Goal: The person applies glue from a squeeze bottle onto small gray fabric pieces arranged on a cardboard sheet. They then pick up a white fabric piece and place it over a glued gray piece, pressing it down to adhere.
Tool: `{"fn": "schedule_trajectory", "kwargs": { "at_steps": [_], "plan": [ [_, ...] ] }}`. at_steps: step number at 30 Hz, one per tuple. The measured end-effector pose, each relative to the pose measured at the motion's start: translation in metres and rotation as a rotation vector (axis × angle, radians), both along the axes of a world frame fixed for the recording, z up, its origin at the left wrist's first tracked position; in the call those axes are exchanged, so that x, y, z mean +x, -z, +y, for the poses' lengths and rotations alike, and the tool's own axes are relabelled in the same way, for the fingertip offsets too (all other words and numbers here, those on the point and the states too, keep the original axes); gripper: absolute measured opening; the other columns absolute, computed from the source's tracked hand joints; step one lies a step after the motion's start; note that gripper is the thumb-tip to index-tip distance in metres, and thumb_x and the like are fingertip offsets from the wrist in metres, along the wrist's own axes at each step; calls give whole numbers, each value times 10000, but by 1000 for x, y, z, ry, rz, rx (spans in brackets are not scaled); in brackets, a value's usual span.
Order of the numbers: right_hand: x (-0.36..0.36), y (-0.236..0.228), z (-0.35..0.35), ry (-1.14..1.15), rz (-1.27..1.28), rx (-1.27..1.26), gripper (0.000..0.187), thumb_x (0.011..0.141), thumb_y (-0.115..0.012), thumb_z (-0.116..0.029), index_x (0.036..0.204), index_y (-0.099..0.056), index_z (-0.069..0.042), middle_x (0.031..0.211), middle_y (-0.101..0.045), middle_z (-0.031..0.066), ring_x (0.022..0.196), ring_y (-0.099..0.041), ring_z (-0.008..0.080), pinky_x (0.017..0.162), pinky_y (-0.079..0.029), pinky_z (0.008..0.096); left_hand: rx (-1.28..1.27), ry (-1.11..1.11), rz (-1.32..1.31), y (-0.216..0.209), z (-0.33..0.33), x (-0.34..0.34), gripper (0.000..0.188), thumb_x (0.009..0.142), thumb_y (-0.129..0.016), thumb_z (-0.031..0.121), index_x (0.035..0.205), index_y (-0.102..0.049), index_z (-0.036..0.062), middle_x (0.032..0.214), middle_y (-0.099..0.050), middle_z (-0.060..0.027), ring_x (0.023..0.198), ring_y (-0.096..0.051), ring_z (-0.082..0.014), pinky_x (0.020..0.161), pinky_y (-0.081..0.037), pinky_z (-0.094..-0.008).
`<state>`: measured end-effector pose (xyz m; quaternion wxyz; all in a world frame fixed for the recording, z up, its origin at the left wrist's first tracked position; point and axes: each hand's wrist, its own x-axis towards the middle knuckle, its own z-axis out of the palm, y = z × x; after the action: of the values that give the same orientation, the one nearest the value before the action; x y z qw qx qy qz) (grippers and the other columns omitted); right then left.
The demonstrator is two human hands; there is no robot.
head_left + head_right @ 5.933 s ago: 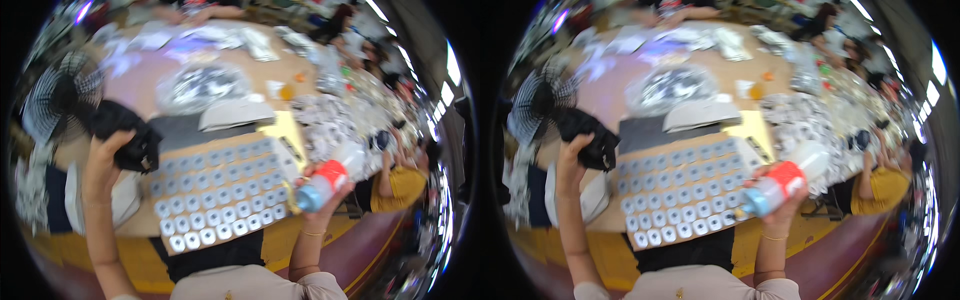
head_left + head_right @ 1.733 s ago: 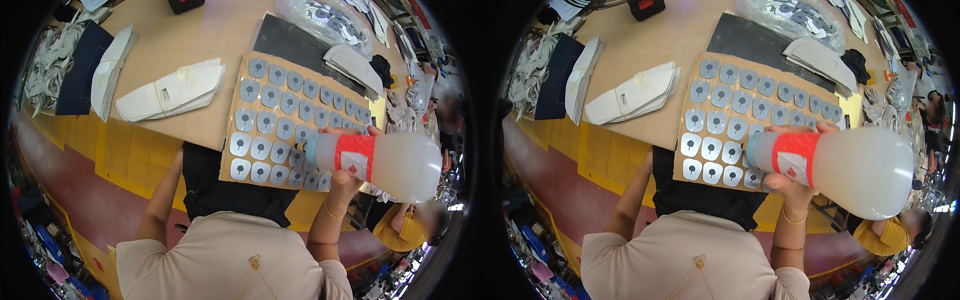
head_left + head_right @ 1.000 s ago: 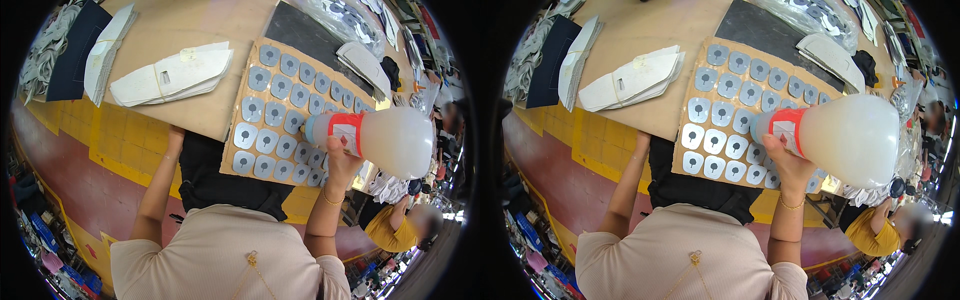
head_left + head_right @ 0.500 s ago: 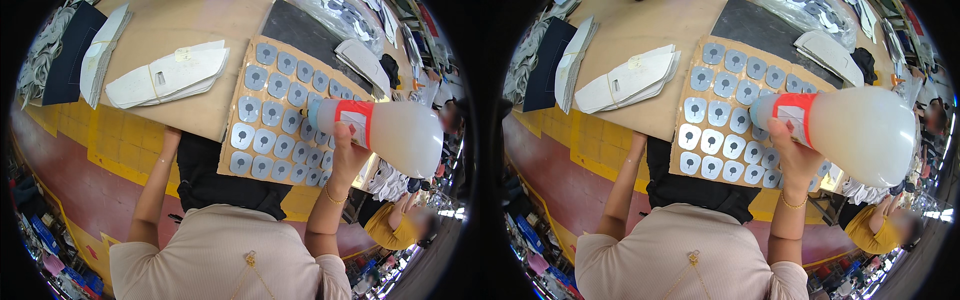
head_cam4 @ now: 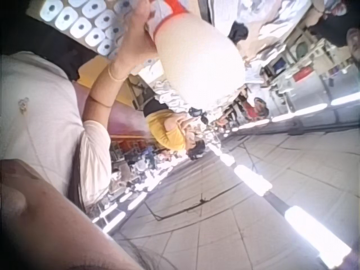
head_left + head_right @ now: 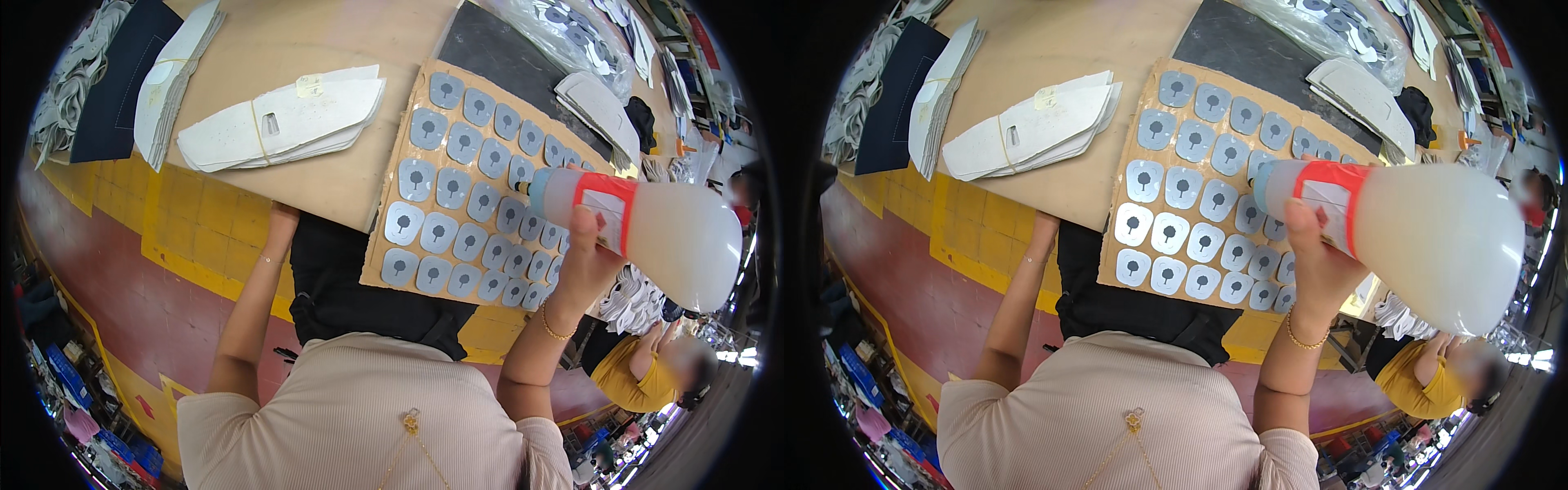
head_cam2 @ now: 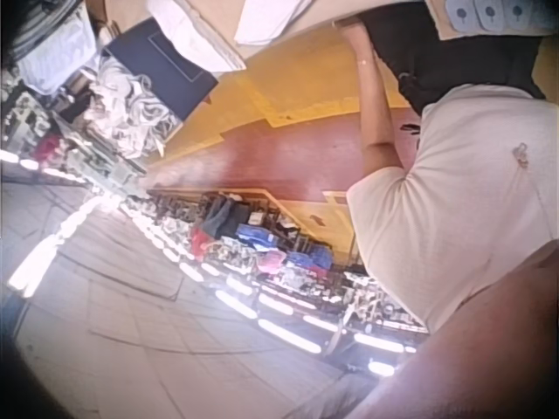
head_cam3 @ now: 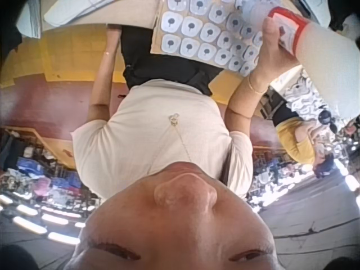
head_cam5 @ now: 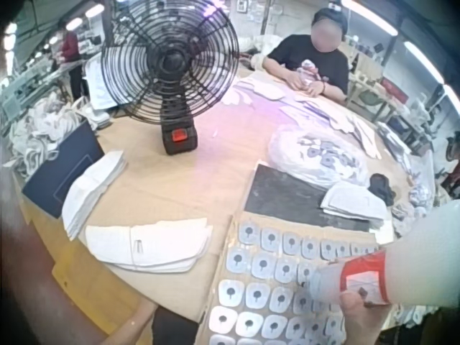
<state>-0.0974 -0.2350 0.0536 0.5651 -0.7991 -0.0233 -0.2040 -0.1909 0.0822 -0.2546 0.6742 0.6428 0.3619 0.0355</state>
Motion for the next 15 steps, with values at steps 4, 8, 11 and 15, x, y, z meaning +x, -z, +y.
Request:
{"fn": "schedule_trajectory", "kwargs": {
  "at_steps": [4,8,11,15],
  "plan": [
    [-2,-1,6,-104,51,232,754,688,-802,-174,1265,-353,6,1022,-617,169,946,-611,236,790,-508,303,6,10,3,0,-1,1,379,905,-473,233,1169,-511,-35,1141,-524,-246,1076,-498,-344,920,-390,-373],
    [-7,8,9,-101,107,137,540,651,-826,-156,1084,-544,0,957,-634,96,863,-605,161,761,-509,284,17,18,3,0,-1,3,380,904,-474,235,1169,-511,-36,1137,-525,-249,1074,-498,-347,919,-391,-374],
    [-9,9,16,-113,154,36,439,637,-834,-153,984,-605,-12,911,-637,59,802,-604,131,719,-511,266,27,28,3,0,-1,4,381,904,-475,237,1168,-510,-36,1135,-525,-250,1072,-498,-349,917,-391,-374],
    [-11,13,15,-125,131,-152,424,625,-843,-172,957,-625,-26,902,-635,39,757,-605,126,681,-511,260,41,37,9,0,-1,4,383,903,-476,239,1168,-510,-37,1131,-525,-252,1070,-499,-353,915,-392,-376]
  ]
}}
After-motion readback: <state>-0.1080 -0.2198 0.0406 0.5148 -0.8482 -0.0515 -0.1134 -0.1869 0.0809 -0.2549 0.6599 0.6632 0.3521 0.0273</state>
